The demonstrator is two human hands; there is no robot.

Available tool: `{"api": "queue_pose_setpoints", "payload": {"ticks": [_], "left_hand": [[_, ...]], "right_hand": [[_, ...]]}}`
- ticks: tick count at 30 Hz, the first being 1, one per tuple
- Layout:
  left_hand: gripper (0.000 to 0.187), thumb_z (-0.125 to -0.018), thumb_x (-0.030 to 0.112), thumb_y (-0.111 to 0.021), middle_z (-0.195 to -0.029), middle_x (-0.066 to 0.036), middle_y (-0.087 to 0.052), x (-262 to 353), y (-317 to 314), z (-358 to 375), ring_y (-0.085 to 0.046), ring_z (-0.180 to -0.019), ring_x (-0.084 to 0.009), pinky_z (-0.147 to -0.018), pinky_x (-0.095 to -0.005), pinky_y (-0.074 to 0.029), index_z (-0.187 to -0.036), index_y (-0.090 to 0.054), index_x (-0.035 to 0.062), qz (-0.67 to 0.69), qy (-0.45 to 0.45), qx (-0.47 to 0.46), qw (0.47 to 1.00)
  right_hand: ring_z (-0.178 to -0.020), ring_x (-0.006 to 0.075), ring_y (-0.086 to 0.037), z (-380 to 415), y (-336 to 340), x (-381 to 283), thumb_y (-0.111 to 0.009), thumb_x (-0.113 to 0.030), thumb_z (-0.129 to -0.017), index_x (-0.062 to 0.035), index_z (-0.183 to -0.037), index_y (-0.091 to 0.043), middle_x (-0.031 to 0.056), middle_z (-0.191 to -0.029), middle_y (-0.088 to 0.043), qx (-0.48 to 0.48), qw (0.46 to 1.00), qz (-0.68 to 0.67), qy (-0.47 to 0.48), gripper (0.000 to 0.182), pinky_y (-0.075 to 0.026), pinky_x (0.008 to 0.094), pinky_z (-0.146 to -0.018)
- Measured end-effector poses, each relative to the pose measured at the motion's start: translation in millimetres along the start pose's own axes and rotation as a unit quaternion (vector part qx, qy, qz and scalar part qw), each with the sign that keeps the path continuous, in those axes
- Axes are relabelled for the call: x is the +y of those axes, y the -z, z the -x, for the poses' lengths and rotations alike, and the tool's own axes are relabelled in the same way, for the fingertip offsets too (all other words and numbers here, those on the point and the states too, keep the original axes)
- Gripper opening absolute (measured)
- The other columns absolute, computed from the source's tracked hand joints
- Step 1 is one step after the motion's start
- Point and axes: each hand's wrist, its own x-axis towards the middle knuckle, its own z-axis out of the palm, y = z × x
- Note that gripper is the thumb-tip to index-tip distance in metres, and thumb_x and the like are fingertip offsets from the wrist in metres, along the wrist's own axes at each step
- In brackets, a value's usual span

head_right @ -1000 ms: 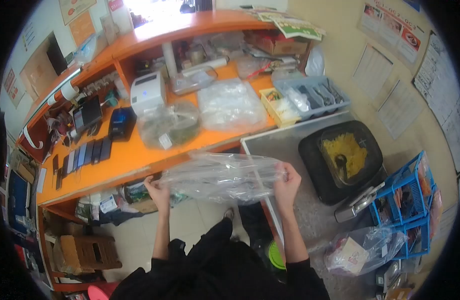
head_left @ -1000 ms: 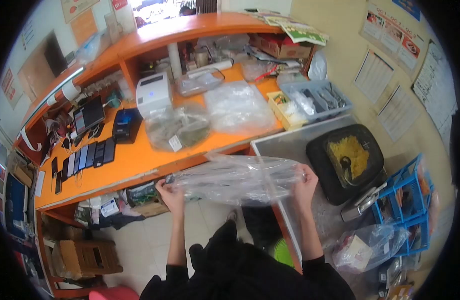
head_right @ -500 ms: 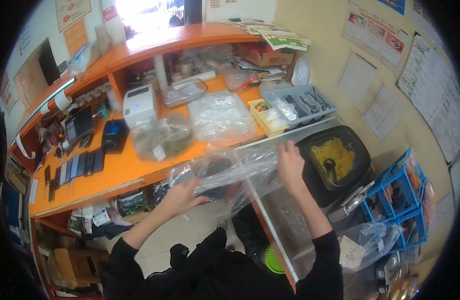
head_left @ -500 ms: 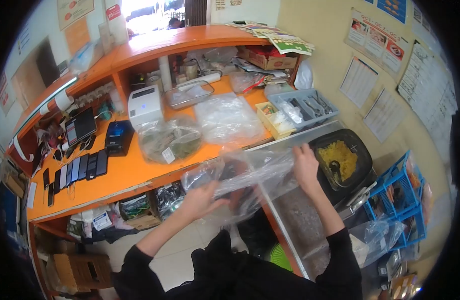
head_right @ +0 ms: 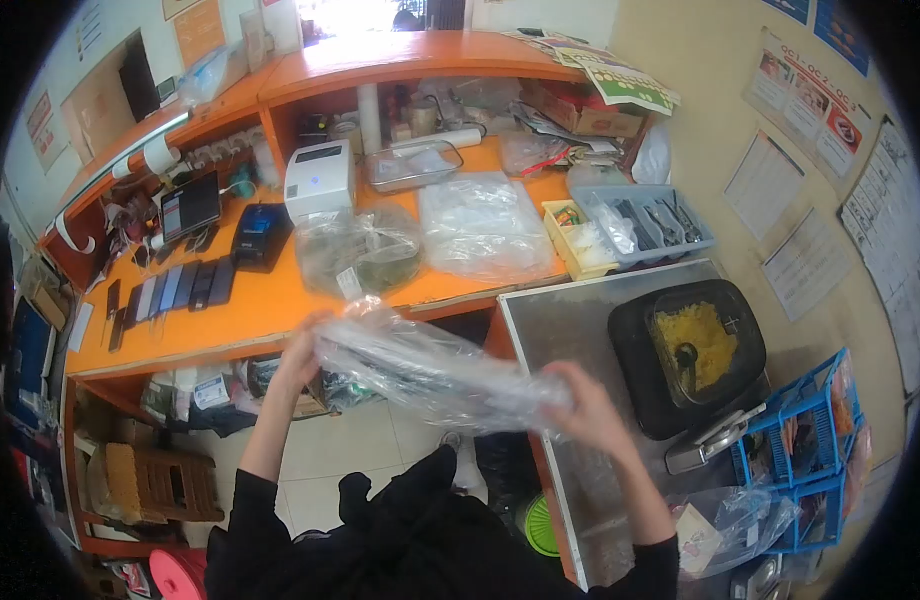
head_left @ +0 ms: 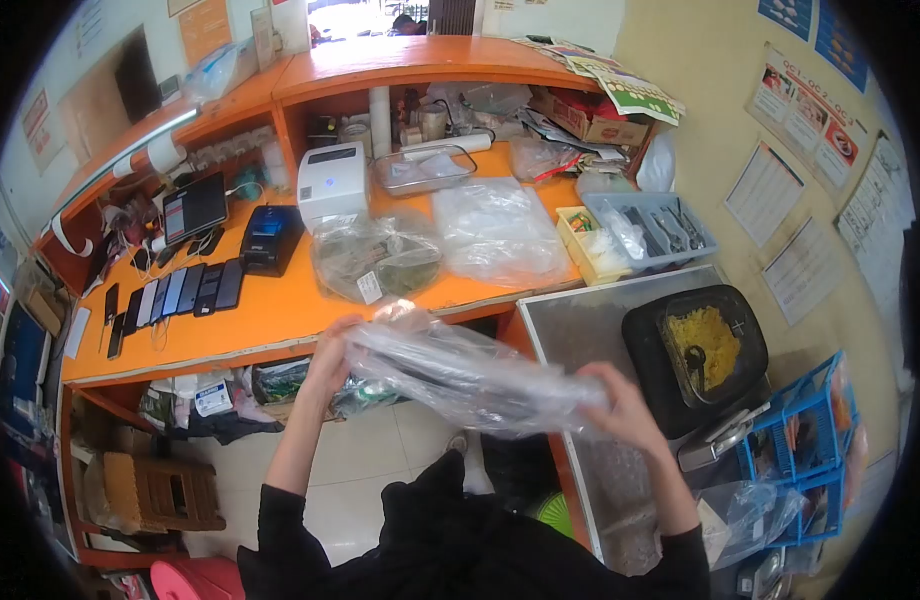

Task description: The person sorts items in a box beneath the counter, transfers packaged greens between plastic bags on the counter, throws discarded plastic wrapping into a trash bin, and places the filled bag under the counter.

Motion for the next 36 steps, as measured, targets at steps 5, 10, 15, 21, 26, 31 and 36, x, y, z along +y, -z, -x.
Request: {"api": "queue_pose_setpoints", "payload": {"ticks": [5,10,15,21,26,31,36], "left_hand": [[0.064,-0.074,-0.003,-0.057,-0.098,-0.010,-0.057,26,-38,64,-0.058,-0.076,-0.0113,-0.065,-0.0215,-0.048,-0.131,-0.031,0.0088,0.007,0.004,-0.311,0.950],[0.067,-0.081,-0.001,-0.049,-0.120,-0.018,-0.048,13,-37,52,-0.053,-0.102,-0.0203,-0.087,-0.0331,-0.044,-0.138,-0.022,0.0172,0.298,-0.196,-0.108,0.928],[0.059,-0.083,0.002,-0.049,-0.129,-0.016,-0.041,51,-62,63,-0.046,-0.113,-0.0211,-0.093,-0.0336,-0.041,-0.136,-0.028,0.0143,0.356,-0.263,-0.096,0.891],[0.038,-0.077,0.011,-0.062,-0.108,-0.015,-0.059,88,-117,38,-0.060,-0.087,-0.0184,-0.076,-0.0273,-0.046,-0.113,-0.055,-0.0010,-0.291,-0.208,-0.206,0.911],[0.067,-0.069,0.023,-0.070,-0.098,-0.021,-0.052,95,-136,-100,-0.059,-0.072,-0.0305,-0.062,-0.0336,-0.049,-0.126,-0.040,0.0025,-0.642,-0.422,0.033,0.639],[0.084,-0.069,0.026,-0.067,-0.116,-0.028,-0.035,74,-132,-313,-0.058,-0.073,-0.0398,-0.062,-0.0452,-0.048,-0.136,-0.019,0.0097,-0.722,-0.320,0.203,0.579],[0.075,-0.069,0.005,-0.057,-0.125,-0.030,-0.031,86,-111,-372,-0.056,-0.089,-0.0412,-0.073,-0.0430,-0.049,-0.136,-0.026,0.0186,-0.695,-0.202,0.107,0.681]], "right_hand": [[-0.072,0.0111,-0.058,-10,36,19,-0.055,0.007,-0.068,-0.0064,-0.114,-0.047,0.0044,-0.085,-0.056,0.185,0.866,-0.428,-0.178,0.049,-0.045,0.0191,-0.057],[-0.068,0.0125,-0.060,7,27,24,-0.056,0.000,-0.074,-0.0049,-0.103,-0.060,0.0072,-0.085,-0.064,-0.075,0.857,-0.504,0.082,0.030,-0.045,0.0210,-0.058],[-0.066,0.0176,-0.062,-34,39,-22,-0.046,-0.005,-0.081,-0.0017,-0.095,-0.066,0.0134,-0.082,-0.066,-0.093,0.989,-0.099,-0.058,0.024,-0.046,0.0264,-0.061],[-0.064,0.0336,-0.060,-128,59,-1,-0.056,-0.015,-0.080,0.0012,-0.083,-0.059,0.0214,-0.066,-0.058,0.326,0.920,0.216,-0.021,0.016,-0.045,0.0348,-0.058],[-0.071,0.0353,-0.060,-206,63,41,-0.066,-0.031,-0.074,-0.0051,-0.102,-0.052,0.0214,-0.087,-0.057,0.270,0.913,0.306,0.015,0.040,-0.047,0.0403,-0.061],[-0.084,0.0410,-0.057,-323,22,119,-0.075,-0.024,-0.061,-0.0190,-0.119,-0.046,0.0277,-0.131,-0.025,0.076,0.887,0.444,-0.105,0.065,-0.049,0.0401,-0.072],[-0.103,0.0367,-0.050,-399,19,135,-0.073,-0.019,-0.060,-0.0258,-0.122,-0.047,0.0251,-0.138,-0.019,0.078,0.812,0.578,-0.029,0.068,-0.046,0.0439,-0.081]]}}
